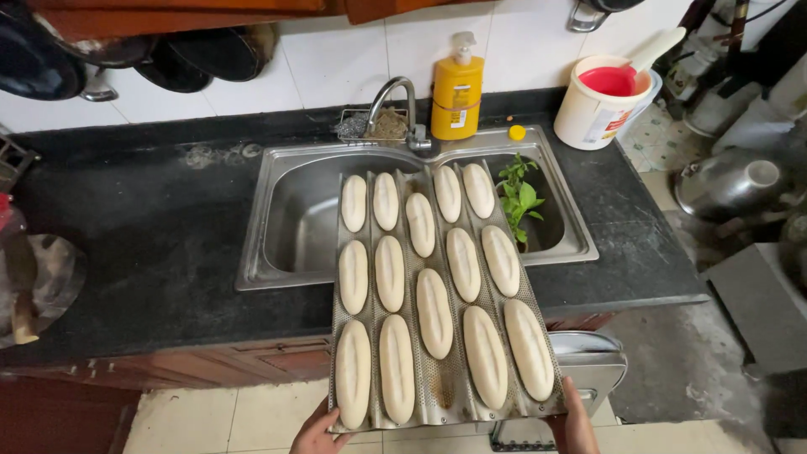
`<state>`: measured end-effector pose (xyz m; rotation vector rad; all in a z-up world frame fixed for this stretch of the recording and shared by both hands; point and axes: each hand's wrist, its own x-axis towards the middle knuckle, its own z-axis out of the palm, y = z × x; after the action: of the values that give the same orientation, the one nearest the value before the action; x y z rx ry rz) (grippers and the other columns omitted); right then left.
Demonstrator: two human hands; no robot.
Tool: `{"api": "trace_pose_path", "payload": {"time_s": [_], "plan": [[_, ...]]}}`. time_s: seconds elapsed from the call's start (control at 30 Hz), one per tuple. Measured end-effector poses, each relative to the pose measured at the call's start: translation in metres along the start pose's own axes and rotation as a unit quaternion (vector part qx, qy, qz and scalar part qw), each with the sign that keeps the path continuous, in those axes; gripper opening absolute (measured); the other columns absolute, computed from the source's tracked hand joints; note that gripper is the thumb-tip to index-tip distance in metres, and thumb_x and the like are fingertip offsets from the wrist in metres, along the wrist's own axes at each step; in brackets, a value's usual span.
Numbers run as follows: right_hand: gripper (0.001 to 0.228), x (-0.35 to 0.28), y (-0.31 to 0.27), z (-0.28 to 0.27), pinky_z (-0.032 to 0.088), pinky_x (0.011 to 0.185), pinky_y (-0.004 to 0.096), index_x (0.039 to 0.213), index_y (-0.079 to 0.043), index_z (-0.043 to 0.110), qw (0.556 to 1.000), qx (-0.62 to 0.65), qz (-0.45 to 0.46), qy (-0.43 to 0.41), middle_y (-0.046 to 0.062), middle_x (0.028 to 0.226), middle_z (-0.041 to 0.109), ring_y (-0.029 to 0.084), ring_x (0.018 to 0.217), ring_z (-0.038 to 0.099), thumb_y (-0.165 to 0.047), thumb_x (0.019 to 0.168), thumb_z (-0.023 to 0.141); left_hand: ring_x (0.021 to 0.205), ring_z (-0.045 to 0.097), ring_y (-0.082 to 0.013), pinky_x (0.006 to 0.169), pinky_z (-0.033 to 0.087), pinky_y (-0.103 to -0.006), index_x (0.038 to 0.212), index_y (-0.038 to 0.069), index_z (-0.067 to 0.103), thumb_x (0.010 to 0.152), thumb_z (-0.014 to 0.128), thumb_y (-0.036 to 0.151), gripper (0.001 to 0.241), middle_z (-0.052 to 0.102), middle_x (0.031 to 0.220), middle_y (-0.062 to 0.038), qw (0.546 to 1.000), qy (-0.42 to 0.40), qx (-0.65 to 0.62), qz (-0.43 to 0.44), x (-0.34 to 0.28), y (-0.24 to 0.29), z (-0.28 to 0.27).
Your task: Scoring bread dough with a blade and spraying it with water on baking trays.
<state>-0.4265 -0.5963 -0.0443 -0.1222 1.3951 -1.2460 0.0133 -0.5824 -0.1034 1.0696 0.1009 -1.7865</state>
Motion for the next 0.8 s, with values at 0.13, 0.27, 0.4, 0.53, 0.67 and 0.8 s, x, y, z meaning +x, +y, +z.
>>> {"api": "trace_pose_path", "payload": {"time_s": [0.13, 0.27, 0.4, 0.53, 0.67, 0.8], "plan": [[0.066, 0.044, 0.017, -0.025, 0.041, 0.100, 0.053, 0.152, 0.011, 0.042, 1.000, 0.004, -0.005, -0.004, 0.028, 0.148, 0.052, 0.041, 0.125, 0.052, -0.040, 0.110, 0.033, 0.143, 0.041, -0.0412, 0.115, 0.031, -0.0597, 0.161, 0.002, 0.037, 0.098, 0.034, -0.003, 0.063, 0.045, 0.157, -0.023, 1.000, 0.013, -0.001, -0.028, -0.010, 0.005, 0.026], [0.065, 0.061, 0.025, -0.035, 0.046, 0.091, 0.049, 0.149, 0.010, 0.046, 1.000, -0.013, -0.023, -0.007, 0.026, 0.140, 0.058, 0.037, 0.114, 0.057, -0.042, 0.111, 0.036, 0.144, 0.040, -0.0390, 0.117, 0.029, -0.0584, 0.161, 0.002, 0.035, 0.097, 0.033, -0.004, 0.064, 0.044, 0.158, -0.023, 0.999, 0.022, -0.007, -0.023, -0.007, 0.009, 0.036], [0.069, 0.046, 0.008, -0.021, 0.045, 0.096, 0.049, 0.154, 0.005, 0.042, 0.998, -0.058, -0.004, 0.003, 0.022, 0.149, 0.053, 0.037, 0.123, 0.054, -0.046, 0.109, 0.033, 0.142, 0.042, -0.0367, 0.116, 0.031, -0.0573, 0.159, 0.002, 0.038, 0.097, 0.035, -0.004, 0.062, 0.047, 0.155, -0.021, 1.000, -0.020, 0.004, -0.022, 0.001, 0.010, 0.026], [0.081, 0.031, -0.019, -0.013, 0.043, 0.101, 0.052, 0.156, 0.000, 0.043, 0.972, -0.236, 0.000, -0.003, 0.020, 0.156, 0.053, 0.038, 0.130, 0.055, -0.055, 0.107, 0.011, 0.140, 0.045, -0.0371, 0.114, 0.034, -0.0571, 0.158, 0.003, 0.041, 0.096, 0.043, -0.001, 0.062, 0.050, 0.153, -0.021, 0.998, -0.008, 0.052, -0.033, 0.000, 0.014, 0.027], [0.083, 0.056, -0.036, -0.041, 0.046, 0.096, 0.056, 0.148, 0.000, 0.057, 0.961, -0.254, -0.082, 0.073, 0.029, 0.133, 0.065, 0.041, 0.122, 0.060, -0.061, 0.108, 0.017, 0.148, 0.038, -0.0345, 0.115, 0.029, -0.0608, 0.163, 0.013, 0.034, 0.097, 0.046, 0.015, 0.067, 0.040, 0.164, -0.012, 0.992, -0.004, 0.118, -0.039, 0.011, 0.024, 0.013], [0.057, 0.032, -0.084, -0.003, 0.041, 0.080, 0.040, 0.119, 0.007, 0.062, 0.909, -0.260, -0.305, 0.115, 0.019, 0.103, 0.063, 0.026, 0.088, 0.053, -0.041, 0.121, 0.032, 0.157, 0.028, -0.0232, 0.124, 0.029, -0.0517, 0.163, 0.014, 0.027, 0.096, 0.052, 0.030, 0.074, 0.031, 0.170, -0.008, 0.961, 0.056, 0.268, 0.032, -0.032, 0.054, 0.045]]}}
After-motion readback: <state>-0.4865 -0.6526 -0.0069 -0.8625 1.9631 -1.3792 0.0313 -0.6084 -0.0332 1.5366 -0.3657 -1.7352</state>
